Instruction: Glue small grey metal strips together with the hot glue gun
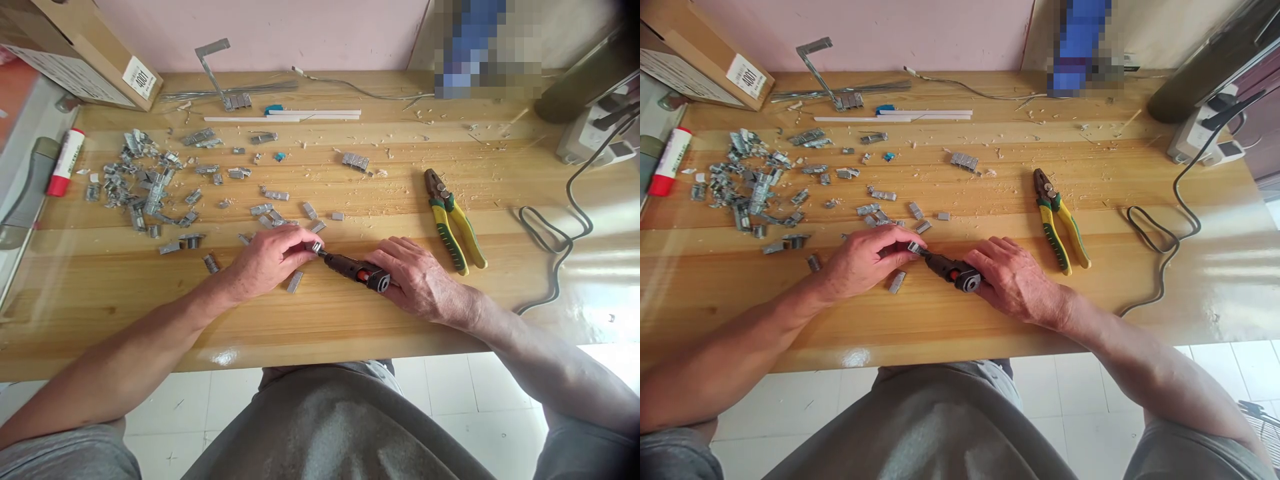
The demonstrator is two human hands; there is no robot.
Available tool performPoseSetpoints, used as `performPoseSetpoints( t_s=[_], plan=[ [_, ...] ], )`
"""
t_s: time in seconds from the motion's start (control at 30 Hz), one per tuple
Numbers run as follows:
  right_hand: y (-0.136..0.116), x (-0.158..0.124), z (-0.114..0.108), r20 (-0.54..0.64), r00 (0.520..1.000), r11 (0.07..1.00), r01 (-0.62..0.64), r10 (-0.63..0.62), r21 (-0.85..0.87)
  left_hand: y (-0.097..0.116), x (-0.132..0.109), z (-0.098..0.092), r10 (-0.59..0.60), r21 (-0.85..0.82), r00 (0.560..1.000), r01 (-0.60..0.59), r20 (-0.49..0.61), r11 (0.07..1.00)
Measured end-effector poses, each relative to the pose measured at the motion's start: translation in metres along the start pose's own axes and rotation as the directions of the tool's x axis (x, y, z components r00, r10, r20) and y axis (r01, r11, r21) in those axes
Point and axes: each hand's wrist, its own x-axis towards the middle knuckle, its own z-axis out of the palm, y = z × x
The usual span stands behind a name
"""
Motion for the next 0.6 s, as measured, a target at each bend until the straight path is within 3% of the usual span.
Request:
performPoseSetpoints(
  t_s=[0.3,0.6],
  plan=[
    [0.0005,-0.0021,-0.0007,0.015,0.998,0.986,0.07,-0.068,-0.15,0.0001,-0.0001,-0.0003,-0.018,0.014,1.0,0.018,0.009,1.0],
    [0.0059,0.0,0.0016,-0.021,0.994,0.978,0.104,-0.109,-0.18,0.0,0.0008,-0.0002,-0.006,0.017,1.0,0.006,0.002,1.0]
  ],
)
